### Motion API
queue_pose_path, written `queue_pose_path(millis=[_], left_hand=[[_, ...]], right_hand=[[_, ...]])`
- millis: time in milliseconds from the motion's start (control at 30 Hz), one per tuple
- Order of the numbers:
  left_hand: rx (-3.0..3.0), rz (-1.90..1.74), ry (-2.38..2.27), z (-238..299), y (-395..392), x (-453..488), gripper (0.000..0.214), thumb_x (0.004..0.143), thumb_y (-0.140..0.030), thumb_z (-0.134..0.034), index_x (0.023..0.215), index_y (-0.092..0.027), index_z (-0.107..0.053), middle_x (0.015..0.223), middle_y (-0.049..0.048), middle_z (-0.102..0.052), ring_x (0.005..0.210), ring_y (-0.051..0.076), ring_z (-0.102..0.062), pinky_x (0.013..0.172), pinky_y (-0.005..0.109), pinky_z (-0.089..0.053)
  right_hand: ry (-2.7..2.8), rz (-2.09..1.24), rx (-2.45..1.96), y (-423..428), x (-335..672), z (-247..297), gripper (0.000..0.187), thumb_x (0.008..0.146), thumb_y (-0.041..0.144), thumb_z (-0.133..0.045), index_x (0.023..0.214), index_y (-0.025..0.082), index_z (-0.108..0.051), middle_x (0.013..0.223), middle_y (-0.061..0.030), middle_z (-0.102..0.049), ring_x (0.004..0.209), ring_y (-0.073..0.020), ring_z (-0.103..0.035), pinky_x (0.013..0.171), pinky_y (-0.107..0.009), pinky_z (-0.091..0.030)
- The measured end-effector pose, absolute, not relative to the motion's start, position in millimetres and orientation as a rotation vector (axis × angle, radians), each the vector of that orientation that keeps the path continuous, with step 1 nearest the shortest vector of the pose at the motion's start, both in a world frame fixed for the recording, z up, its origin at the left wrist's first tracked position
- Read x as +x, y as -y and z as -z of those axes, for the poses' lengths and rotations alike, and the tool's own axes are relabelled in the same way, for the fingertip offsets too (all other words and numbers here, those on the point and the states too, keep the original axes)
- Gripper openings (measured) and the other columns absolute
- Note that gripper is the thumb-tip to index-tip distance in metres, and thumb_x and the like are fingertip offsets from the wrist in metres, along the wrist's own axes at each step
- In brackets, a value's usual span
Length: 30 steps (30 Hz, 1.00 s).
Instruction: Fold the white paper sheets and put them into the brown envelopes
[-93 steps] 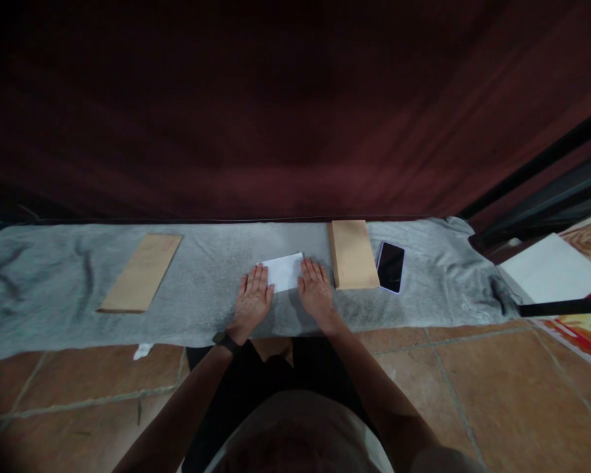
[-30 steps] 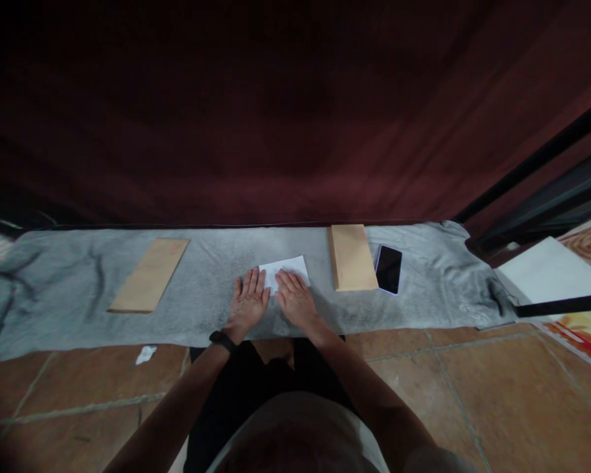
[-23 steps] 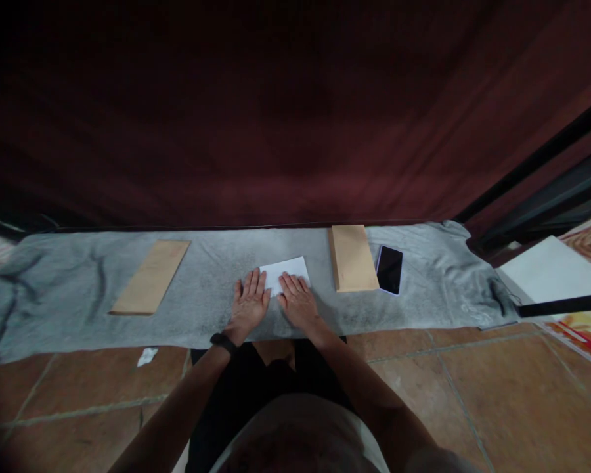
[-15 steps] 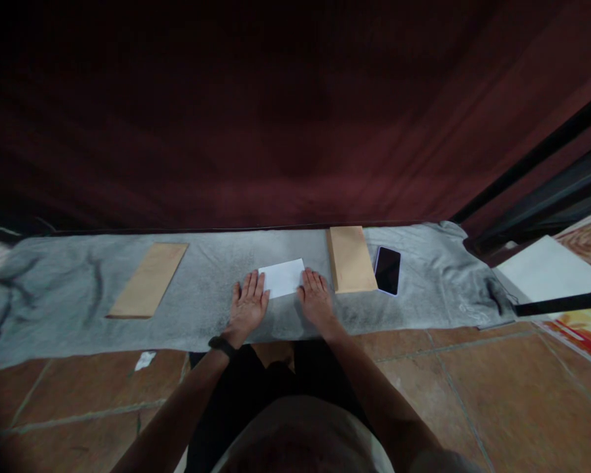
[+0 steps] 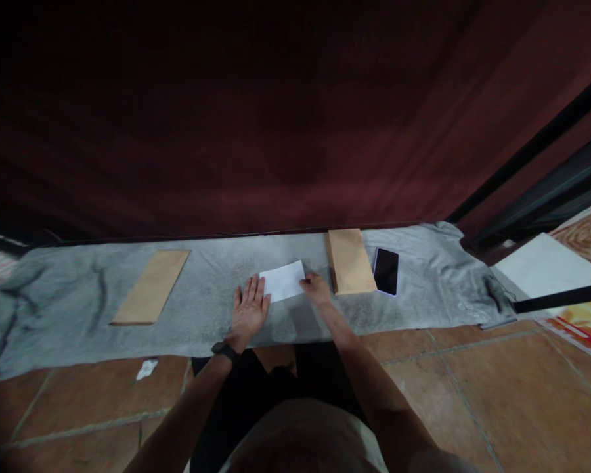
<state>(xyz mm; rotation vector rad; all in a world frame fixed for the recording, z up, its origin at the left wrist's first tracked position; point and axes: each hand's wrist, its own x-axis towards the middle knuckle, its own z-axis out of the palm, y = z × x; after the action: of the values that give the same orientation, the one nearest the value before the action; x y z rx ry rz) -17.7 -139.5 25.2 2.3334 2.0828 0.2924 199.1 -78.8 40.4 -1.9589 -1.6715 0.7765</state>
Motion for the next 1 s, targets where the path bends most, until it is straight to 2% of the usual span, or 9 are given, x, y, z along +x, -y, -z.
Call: queue_pose_path(millis=[67,167,300,367,467,567,667,767,1000], left_hand=[[2.353,-0.337,-2.073,-29,144,-14,0.062,0.104,-0.041,-0.03,0.158,-0.011,-0.032,0.165,0.0166,-0.031,0.155,0.031,-0.024,0.125,0.058,-0.018],[2.455,-0.418,-1.952,-40,154,0,0.069,0.102,-0.048,-0.036,0.16,-0.011,-0.028,0.166,0.0163,-0.03,0.155,0.031,-0.024,0.126,0.054,-0.019],[2.332,-0.581,-1.911,-62,159,29,0.063,0.103,-0.045,-0.038,0.156,-0.012,-0.035,0.159,0.0164,-0.043,0.147,0.031,-0.041,0.121,0.048,-0.033],[2.066,-0.804,-1.903,-72,155,40,0.056,0.103,-0.043,-0.037,0.149,-0.014,-0.047,0.147,0.0177,-0.057,0.136,0.032,-0.052,0.114,0.049,-0.04],[1.553,-1.185,-1.743,-79,145,50,0.046,0.103,-0.048,-0.04,0.12,-0.016,-0.067,0.116,0.0158,-0.072,0.113,0.029,-0.065,0.101,0.045,-0.051],[0.967,-1.431,-1.505,-74,139,55,0.037,0.099,-0.05,-0.049,0.098,-0.018,-0.068,0.093,0.0077,-0.073,0.088,0.02,-0.07,0.082,0.034,-0.057],[0.33,-1.511,-1.261,-63,140,61,0.018,0.091,-0.037,-0.066,0.089,-0.019,-0.065,0.085,0.0016,-0.072,0.079,0.013,-0.069,0.076,0.025,-0.056],[0.162,-1.449,-1.239,-53,146,64,0.011,0.089,-0.022,-0.064,0.079,-0.019,-0.061,0.076,0.0,-0.07,0.07,0.01,-0.069,0.075,0.023,-0.056],[0.211,-1.264,-1.237,-46,172,46,0.012,0.084,-0.025,-0.071,0.082,-0.014,-0.068,0.081,0.0107,-0.076,0.078,0.021,-0.075,0.083,0.037,-0.061]], right_hand=[[1.65,-0.838,-1.895,81,201,-47,0.018,0.088,0.025,-0.058,0.078,0.02,-0.072,0.069,-0.0006,-0.071,0.069,-0.0198,-0.071,0.061,-0.025,-0.054],[1.6,-0.899,-1.81,87,199,-60,0.023,0.092,0.029,-0.051,0.089,0.019,-0.072,0.069,0.0011,-0.07,0.057,-0.0154,-0.066,0.05,-0.022,-0.051],[1.527,-1.012,-1.57,97,190,-89,0.025,0.093,0.036,-0.051,0.096,0.02,-0.07,0.073,0.0004,-0.07,0.052,-0.0139,-0.063,0.046,-0.023,-0.051],[1.536,-1.032,-1.419,102,185,-105,0.026,0.093,0.039,-0.054,0.098,0.02,-0.071,0.076,-0.0006,-0.072,0.057,-0.0148,-0.065,0.052,-0.024,-0.054],[1.564,-1.01,-1.226,108,177,-122,0.032,0.098,0.043,-0.051,0.11,0.021,-0.072,0.099,-0.0052,-0.076,0.084,-0.0185,-0.072,0.078,-0.029,-0.059],[1.574,-0.966,-1.195,113,171,-117,0.033,0.102,0.039,-0.046,0.115,0.023,-0.072,0.116,-0.0079,-0.074,0.104,-0.0203,-0.07,0.094,-0.034,-0.057],[1.634,-0.899,-1.287,120,167,-91,0.031,0.1,0.028,-0.046,0.119,0.023,-0.071,0.123,-0.0077,-0.073,0.111,-0.0208,-0.069,0.101,-0.037,-0.055],[1.773,-0.849,-1.381,130,165,-59,0.036,0.098,0.021,-0.045,0.125,0.025,-0.069,0.132,-0.0064,-0.07,0.123,-0.0209,-0.065,0.111,-0.04,-0.05],[2.066,-0.646,-1.376,149,173,-26,0.042,0.099,0.016,-0.042,0.135,0.017,-0.065,0.142,-0.0117,-0.063,0.134,-0.0217,-0.058,0.116,-0.04,-0.046]])
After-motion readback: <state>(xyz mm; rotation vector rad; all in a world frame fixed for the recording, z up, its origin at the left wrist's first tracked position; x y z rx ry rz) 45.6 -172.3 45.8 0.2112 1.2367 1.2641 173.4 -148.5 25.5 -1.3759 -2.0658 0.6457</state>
